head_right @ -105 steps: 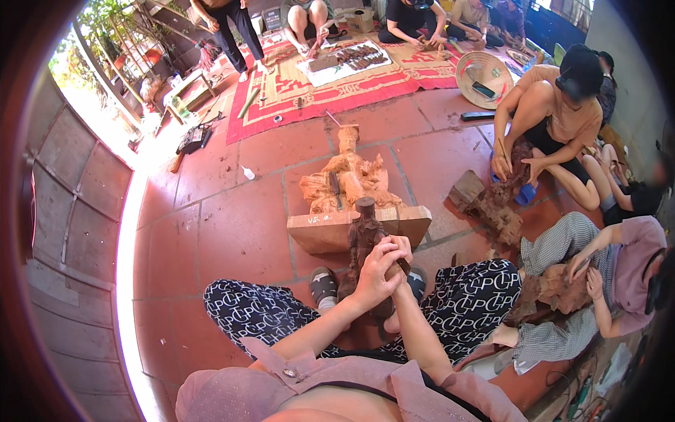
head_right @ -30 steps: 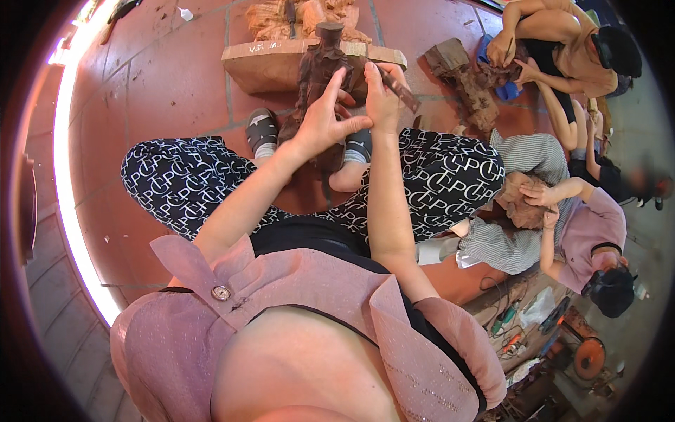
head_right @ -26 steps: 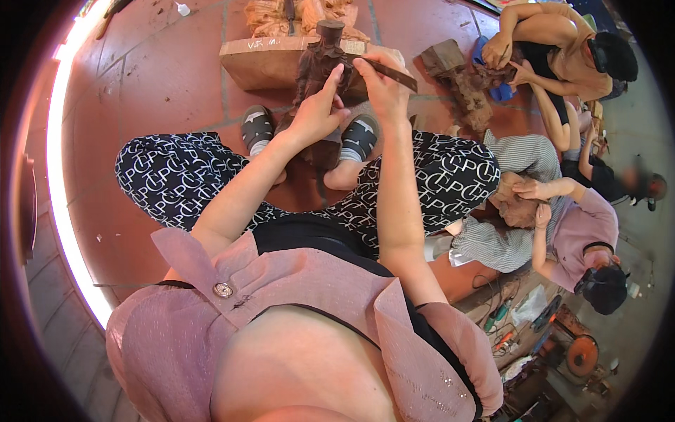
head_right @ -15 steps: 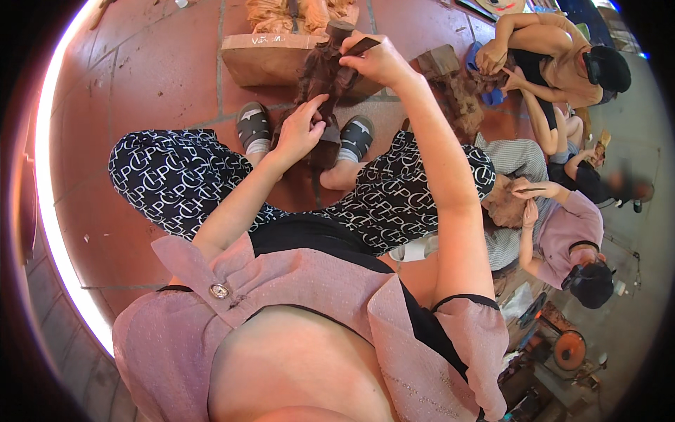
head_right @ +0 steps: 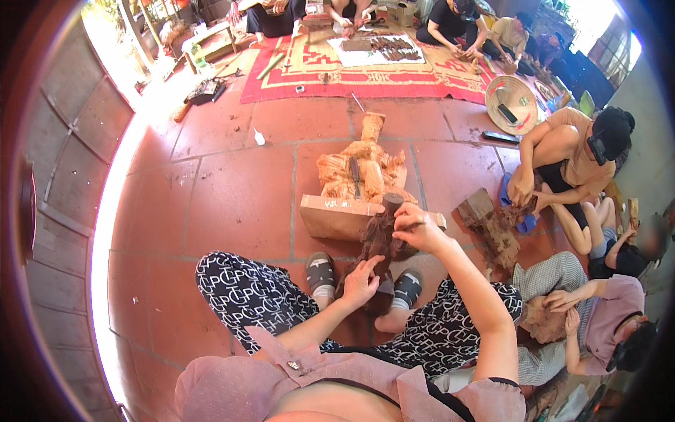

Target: The person sits on the floor and uses a small knife to carve a piece of wood mounted on a wooden block. They repeatedly scrape and shape the wood surface, occasionally adjusting their grip and the wood's position.

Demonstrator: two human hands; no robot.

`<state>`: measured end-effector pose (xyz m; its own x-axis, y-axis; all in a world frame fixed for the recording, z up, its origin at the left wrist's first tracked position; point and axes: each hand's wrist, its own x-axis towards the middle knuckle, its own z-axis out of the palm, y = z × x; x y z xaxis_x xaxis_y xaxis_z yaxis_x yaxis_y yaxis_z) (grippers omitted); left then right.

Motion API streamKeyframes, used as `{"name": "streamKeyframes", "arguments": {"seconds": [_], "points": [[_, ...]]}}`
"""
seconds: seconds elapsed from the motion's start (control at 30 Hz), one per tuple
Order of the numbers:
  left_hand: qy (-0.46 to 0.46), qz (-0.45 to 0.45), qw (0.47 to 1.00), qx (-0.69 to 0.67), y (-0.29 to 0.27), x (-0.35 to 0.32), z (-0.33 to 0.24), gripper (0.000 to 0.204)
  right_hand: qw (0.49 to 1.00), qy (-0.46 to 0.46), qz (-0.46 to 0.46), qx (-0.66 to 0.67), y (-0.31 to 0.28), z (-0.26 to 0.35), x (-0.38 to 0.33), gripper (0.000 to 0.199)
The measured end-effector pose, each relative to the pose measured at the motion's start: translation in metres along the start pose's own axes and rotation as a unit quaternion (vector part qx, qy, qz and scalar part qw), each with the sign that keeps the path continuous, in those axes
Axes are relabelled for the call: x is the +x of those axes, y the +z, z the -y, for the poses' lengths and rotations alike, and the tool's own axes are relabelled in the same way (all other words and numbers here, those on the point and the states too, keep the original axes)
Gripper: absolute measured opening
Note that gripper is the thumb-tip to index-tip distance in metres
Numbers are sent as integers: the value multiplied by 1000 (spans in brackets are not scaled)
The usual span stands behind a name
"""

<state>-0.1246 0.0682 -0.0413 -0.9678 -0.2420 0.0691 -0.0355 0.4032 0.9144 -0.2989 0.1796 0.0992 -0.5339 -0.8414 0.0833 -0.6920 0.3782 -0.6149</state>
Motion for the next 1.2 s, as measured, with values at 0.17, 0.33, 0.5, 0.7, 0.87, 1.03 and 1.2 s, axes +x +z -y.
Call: {"name": "streamKeyframes", "arguments": {"seconds": [0.17,0.33,0.5,0.7,0.87,1.03,1.2], "points": [[-5,6,1000,4,-1,3,-3,53,992,38,-56,105,7,-29,-6,13],[-4,-5,1000,3,1,2,-1,52,999,-33,-42,6,9,-12,-12,14],[-7,-1,1000,2,3,2,-2,51,983,58,-58,163,11,-33,-14,12],[-6,-9,1000,-1,4,2,1,52,998,14,-57,21,6,-5,-12,11],[-11,-4,1000,-5,-1,3,-2,51,977,65,-103,174,18,-36,-12,12],[41,-40,998,-8,14,7,10,50,985,-85,-150,9,28,-66,-17,9],[1,-28,1000,-13,7,3,13,49,996,21,-72,52,25,-36,-9,12]]}}
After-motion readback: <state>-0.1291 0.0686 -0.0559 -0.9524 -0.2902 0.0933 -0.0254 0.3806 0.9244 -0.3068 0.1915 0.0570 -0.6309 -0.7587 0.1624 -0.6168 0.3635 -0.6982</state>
